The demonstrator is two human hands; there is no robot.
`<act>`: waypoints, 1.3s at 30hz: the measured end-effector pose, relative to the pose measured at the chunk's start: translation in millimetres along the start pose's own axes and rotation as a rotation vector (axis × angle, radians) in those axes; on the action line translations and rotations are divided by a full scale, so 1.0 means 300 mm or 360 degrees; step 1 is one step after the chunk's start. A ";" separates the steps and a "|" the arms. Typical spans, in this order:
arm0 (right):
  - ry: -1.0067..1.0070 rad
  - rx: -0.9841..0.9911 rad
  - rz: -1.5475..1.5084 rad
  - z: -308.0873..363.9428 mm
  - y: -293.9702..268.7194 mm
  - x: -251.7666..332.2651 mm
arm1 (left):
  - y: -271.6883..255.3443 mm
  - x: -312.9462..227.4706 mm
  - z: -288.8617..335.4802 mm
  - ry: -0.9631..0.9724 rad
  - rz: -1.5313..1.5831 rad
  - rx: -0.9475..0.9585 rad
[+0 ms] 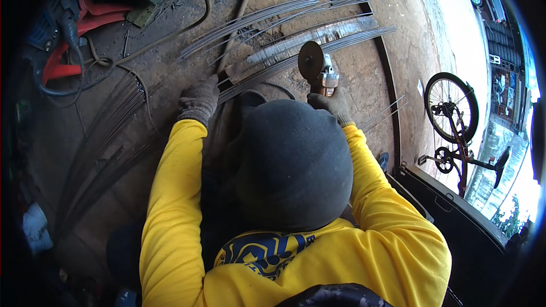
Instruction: The person uses an angle grinder to cut several metal rods on a fabrication floor.
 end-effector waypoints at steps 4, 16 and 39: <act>-0.0102 0.0038 -0.0110 -0.036 0.006 -0.045 | 0.003 0.047 0.022 -0.0115 0.0149 0.0146; -0.0012 0.0000 0.0069 -0.004 -0.004 -0.039 | 0.084 0.386 0.206 -0.0226 0.0062 0.0356; -0.0085 0.0024 0.0081 0.007 0.001 -0.059 | 0.096 0.438 0.242 -0.0326 -0.0021 0.0232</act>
Point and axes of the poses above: each hand's wrist, its own z-axis away from the middle knuckle, its own y-axis out of the palm, x = y × z, the point moved 3 cm from there along -z, towards the middle knuckle, and after that the axes turned 14 degrees about y, right-handed, at the moved point
